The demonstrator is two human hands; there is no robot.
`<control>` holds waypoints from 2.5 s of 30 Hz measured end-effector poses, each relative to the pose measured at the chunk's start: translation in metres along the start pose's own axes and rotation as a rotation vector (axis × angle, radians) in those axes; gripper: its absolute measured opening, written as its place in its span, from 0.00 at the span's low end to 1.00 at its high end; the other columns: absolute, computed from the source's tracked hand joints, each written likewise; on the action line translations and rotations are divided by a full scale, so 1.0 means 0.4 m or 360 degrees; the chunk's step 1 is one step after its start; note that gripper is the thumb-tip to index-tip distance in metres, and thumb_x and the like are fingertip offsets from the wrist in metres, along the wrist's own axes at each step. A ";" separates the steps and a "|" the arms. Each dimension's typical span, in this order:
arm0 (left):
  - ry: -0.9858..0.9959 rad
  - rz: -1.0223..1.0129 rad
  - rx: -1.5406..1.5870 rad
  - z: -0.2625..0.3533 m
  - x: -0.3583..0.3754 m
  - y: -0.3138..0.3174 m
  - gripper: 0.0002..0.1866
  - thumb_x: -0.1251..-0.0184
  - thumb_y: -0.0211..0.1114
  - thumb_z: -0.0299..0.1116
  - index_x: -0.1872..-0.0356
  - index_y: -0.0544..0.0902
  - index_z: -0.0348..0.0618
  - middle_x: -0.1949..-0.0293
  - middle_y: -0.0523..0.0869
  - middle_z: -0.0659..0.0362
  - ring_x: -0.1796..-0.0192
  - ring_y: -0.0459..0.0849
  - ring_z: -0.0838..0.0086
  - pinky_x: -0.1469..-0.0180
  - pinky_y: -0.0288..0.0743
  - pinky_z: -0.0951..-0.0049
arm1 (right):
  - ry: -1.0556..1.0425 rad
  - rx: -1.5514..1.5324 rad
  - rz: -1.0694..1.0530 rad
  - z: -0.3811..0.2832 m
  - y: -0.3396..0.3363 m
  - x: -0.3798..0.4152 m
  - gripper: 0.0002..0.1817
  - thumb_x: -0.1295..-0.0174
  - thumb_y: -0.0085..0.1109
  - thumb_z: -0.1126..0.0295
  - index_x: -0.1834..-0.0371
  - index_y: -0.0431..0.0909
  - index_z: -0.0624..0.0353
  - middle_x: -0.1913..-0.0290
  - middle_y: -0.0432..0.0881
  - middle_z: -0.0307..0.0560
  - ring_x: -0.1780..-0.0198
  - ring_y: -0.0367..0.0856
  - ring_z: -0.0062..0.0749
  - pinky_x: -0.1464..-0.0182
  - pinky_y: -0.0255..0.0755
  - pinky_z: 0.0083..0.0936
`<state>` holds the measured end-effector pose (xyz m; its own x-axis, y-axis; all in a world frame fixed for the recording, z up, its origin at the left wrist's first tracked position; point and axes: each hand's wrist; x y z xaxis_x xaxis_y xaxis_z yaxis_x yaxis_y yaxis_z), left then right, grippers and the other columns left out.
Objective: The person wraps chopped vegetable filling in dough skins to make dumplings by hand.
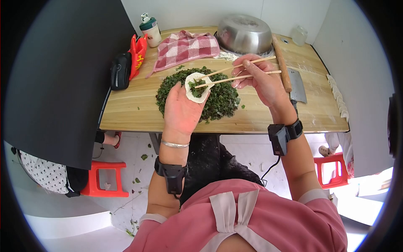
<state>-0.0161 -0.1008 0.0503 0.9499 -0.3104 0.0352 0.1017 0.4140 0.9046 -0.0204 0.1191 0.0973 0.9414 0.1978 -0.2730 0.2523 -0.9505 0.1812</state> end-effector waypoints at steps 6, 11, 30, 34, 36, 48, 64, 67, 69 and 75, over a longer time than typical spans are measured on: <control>0.0013 -0.0032 0.0001 -0.005 0.002 -0.003 0.26 0.24 0.38 0.41 0.37 0.64 0.29 0.37 0.70 0.45 0.35 0.69 0.58 0.31 0.62 0.57 | 0.0001 0.0081 0.0022 0.013 0.021 0.001 0.13 0.30 0.49 0.66 0.57 0.76 0.68 0.67 0.80 0.49 0.69 0.85 0.33 0.67 0.80 0.19; 0.0010 -0.0063 0.0028 -0.004 0.006 -0.003 0.26 0.24 0.38 0.41 0.37 0.64 0.29 0.37 0.70 0.45 0.35 0.69 0.57 0.31 0.62 0.57 | -0.0065 0.0039 0.0074 0.012 0.010 -0.001 0.14 0.30 0.49 0.66 0.57 0.76 0.68 0.67 0.81 0.50 0.69 0.85 0.33 0.66 0.80 0.20; 0.0010 -0.0030 0.0042 -0.006 -0.003 -0.009 0.23 0.25 0.40 0.40 0.41 0.68 0.31 0.41 0.74 0.47 0.39 0.72 0.57 0.34 0.66 0.57 | -0.0060 0.0027 0.0116 0.000 -0.021 0.000 0.14 0.30 0.48 0.66 0.58 0.76 0.67 0.67 0.81 0.49 0.69 0.85 0.33 0.67 0.80 0.21; 0.0035 0.0000 0.0124 0.001 -0.003 -0.021 0.25 0.26 0.42 0.39 0.38 0.64 0.28 0.36 0.69 0.43 0.33 0.67 0.54 0.30 0.59 0.54 | -0.0139 -0.0055 0.0297 0.019 -0.076 -0.011 0.13 0.30 0.48 0.65 0.59 0.77 0.66 0.67 0.81 0.49 0.68 0.84 0.32 0.66 0.80 0.21; 0.0052 0.0013 0.0064 0.009 0.001 -0.020 0.23 0.26 0.43 0.40 0.41 0.68 0.31 0.41 0.74 0.47 0.37 0.71 0.57 0.33 0.64 0.56 | -0.0008 -0.0015 0.0418 0.047 -0.129 -0.014 0.13 0.30 0.48 0.65 0.58 0.77 0.66 0.67 0.81 0.48 0.68 0.84 0.30 0.67 0.80 0.19; 0.0021 0.0006 0.0157 0.039 0.009 -0.026 0.23 0.25 0.41 0.40 0.40 0.67 0.30 0.39 0.73 0.47 0.36 0.70 0.58 0.32 0.63 0.55 | 0.0447 0.0433 0.0646 0.046 -0.311 0.010 0.14 0.31 0.51 0.65 0.60 0.79 0.66 0.68 0.82 0.46 0.69 0.84 0.26 0.67 0.79 0.17; 0.0068 0.0035 0.0130 0.043 0.018 -0.013 0.23 0.25 0.41 0.39 0.40 0.67 0.30 0.39 0.73 0.47 0.35 0.70 0.58 0.32 0.63 0.55 | 0.0301 0.0243 0.0416 0.088 -0.230 -0.029 0.14 0.31 0.50 0.65 0.60 0.79 0.67 0.68 0.82 0.46 0.68 0.83 0.27 0.64 0.80 0.20; 0.0084 0.0044 0.0132 0.049 0.020 -0.024 0.23 0.25 0.41 0.39 0.40 0.67 0.30 0.39 0.73 0.46 0.35 0.70 0.57 0.31 0.63 0.54 | 0.0132 0.0322 0.0367 0.064 -0.222 -0.011 0.15 0.30 0.49 0.65 0.60 0.79 0.68 0.65 0.81 0.47 0.67 0.84 0.27 0.62 0.79 0.20; 0.0096 0.0032 0.0122 0.056 0.021 -0.026 0.23 0.25 0.40 0.39 0.40 0.67 0.30 0.39 0.73 0.46 0.35 0.70 0.57 0.31 0.63 0.54 | -0.0036 0.0518 0.0268 0.060 -0.213 0.002 0.12 0.31 0.51 0.68 0.57 0.78 0.68 0.66 0.81 0.50 0.65 0.84 0.35 0.62 0.80 0.23; 0.0102 0.0044 0.0168 0.057 0.026 -0.016 0.23 0.25 0.40 0.39 0.40 0.66 0.30 0.39 0.72 0.46 0.35 0.69 0.57 0.31 0.62 0.54 | -0.0483 0.2473 -0.0609 0.135 -0.200 0.087 0.12 0.45 0.53 0.73 0.57 0.73 0.64 0.53 0.74 0.59 0.57 0.77 0.57 0.54 0.74 0.40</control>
<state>-0.0134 -0.1261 0.0543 0.9693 -0.2431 0.0368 0.0464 0.3280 0.9435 -0.0199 0.1889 0.0224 0.7567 0.5930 -0.2752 -0.1847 -0.2099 -0.9601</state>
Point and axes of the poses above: each hand's wrist, its own x-axis away from the middle knuckle, its own y-axis out of the palm, z = x × y
